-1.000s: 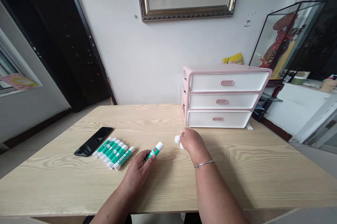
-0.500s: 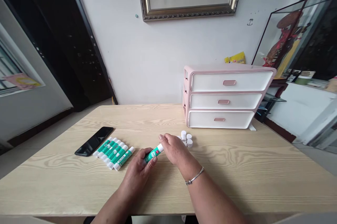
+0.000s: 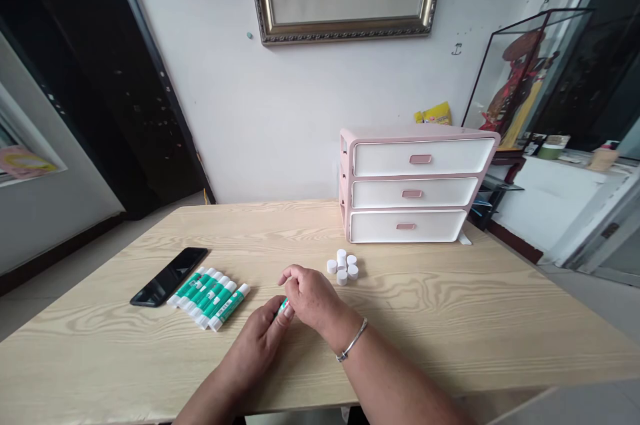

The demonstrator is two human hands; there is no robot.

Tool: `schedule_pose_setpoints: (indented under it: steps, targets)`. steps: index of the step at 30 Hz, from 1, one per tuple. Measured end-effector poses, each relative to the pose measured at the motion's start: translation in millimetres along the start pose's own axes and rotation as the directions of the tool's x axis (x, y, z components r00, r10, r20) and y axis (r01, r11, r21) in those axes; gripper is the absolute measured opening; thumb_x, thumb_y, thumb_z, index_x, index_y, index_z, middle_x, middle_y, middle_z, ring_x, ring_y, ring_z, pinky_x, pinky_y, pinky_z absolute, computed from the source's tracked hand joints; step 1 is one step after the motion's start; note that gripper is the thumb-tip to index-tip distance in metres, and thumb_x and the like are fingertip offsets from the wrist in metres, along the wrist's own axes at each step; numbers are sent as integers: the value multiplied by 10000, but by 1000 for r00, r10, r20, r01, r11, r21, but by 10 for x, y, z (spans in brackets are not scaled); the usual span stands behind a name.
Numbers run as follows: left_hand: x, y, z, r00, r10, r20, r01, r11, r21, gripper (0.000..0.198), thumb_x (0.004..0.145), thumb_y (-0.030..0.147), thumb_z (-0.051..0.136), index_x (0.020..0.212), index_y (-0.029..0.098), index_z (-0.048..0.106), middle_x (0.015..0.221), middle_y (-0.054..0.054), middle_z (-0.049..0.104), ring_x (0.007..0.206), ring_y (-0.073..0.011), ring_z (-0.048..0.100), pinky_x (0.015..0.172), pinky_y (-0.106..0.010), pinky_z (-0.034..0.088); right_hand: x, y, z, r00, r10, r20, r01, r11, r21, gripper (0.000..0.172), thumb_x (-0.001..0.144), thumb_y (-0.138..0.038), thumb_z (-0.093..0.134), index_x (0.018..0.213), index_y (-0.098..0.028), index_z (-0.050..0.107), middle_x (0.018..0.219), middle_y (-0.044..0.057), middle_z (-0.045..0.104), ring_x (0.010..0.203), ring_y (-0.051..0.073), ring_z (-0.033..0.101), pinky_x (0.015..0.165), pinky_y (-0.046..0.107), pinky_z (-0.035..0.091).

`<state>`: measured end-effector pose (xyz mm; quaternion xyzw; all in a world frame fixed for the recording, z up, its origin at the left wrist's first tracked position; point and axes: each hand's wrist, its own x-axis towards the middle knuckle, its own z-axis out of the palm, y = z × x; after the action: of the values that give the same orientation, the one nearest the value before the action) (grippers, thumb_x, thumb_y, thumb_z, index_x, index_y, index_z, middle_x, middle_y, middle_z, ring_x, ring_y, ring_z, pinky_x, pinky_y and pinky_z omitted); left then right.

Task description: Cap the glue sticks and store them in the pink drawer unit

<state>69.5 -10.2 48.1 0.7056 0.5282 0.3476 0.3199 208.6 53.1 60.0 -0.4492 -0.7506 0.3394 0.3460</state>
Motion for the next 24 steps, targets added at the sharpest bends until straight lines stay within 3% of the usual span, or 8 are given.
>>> schedule_pose_setpoints:
  steps: [3, 6, 8, 10, 13, 15, 20, 24]
  targets:
    - [-17, -39, -78, 986, -53, 156, 98, 950, -296, 445, 947, 605, 394, 855, 198, 552, 617, 25, 535, 515, -119, 464, 519, -241, 362, -20, 30, 87, 999, -23, 24, 21, 996, 81, 265, 879, -162, 391, 937, -198, 648, 487, -68, 495, 465, 107, 484, 479, 196, 339]
    - [-50, -123, -92, 952, -75, 297, 237, 795, -559, 470, 897, 659, 449, 882, 196, 527, 516, 91, 387, 390, -71, 274, 406, -216, 254, -11, 92, 80, 998, -54, 9, 53, 994, 91, 267, 906, -214, 379, 957, -207, 640, 507, -57, 513, 462, 117, 480, 469, 203, 351]
    - [-85, -181, -79, 934, -69, 349, 299, 685, -664, 488, 870, 678, 479, 888, 192, 523, 506, 104, 357, 375, -57, 219, 382, -207, 234, 11, 145, -50, 996, -51, -80, 54, 998, 37, 260, 913, -262, 390, 945, -216, 643, 537, -38, 532, 500, 132, 492, 487, 212, 369]
    - [-115, -237, -66, 941, -84, 329, 305, 631, -713, 499, 856, 686, 497, 874, 188, 527, 507, 105, 355, 374, -51, 212, 376, -202, 241, 30, 211, -274, 970, -15, -243, 7, 999, -33, 266, 916, -311, 395, 939, -223, 645, 576, -17, 550, 549, 151, 508, 511, 226, 390]
    - [-130, -299, -57, 972, -178, 151, 231, 661, -714, 506, 858, 683, 505, 909, 181, 543, 542, 95, 389, 401, -53, 265, 399, -193, 243, 12, 354, -657, 896, 53, -441, -111, 988, -106, 313, 926, -368, 373, 1021, -220, 632, 619, -8, 567, 583, 178, 528, 545, 254, 426]
    - [-123, -302, -59, 969, -238, 68, 222, 716, -662, 512, 861, 682, 501, 968, 183, 550, 586, 85, 424, 442, -61, 310, 427, -191, 247, -39, 483, -853, 863, 82, -498, -189, 968, -168, 303, 917, -369, 398, 1065, -220, 616, 669, 0, 602, 638, 193, 569, 608, 273, 459]
    - [-126, -213, -72, 979, -181, 89, 201, 875, -441, 510, 863, 693, 479, 894, 191, 565, 602, 74, 414, 531, -97, 363, 505, -215, 305, -175, 819, -1042, 844, 225, -486, -365, 906, -214, 287, 904, -315, 439, 1122, -203, 588, 777, 37, 666, 717, 206, 636, 661, 291, 486]
    - [-153, -188, -82, 984, -162, 70, 176, 909, -377, 512, 881, 690, 442, 876, 193, 561, 599, 73, 414, 537, -108, 365, 532, -226, 316, -165, 977, -1036, 866, 228, -444, -362, 900, -243, 286, 835, -188, 515, 1098, -189, 625, 1002, 84, 699, 931, 202, 664, 811, 291, 492]
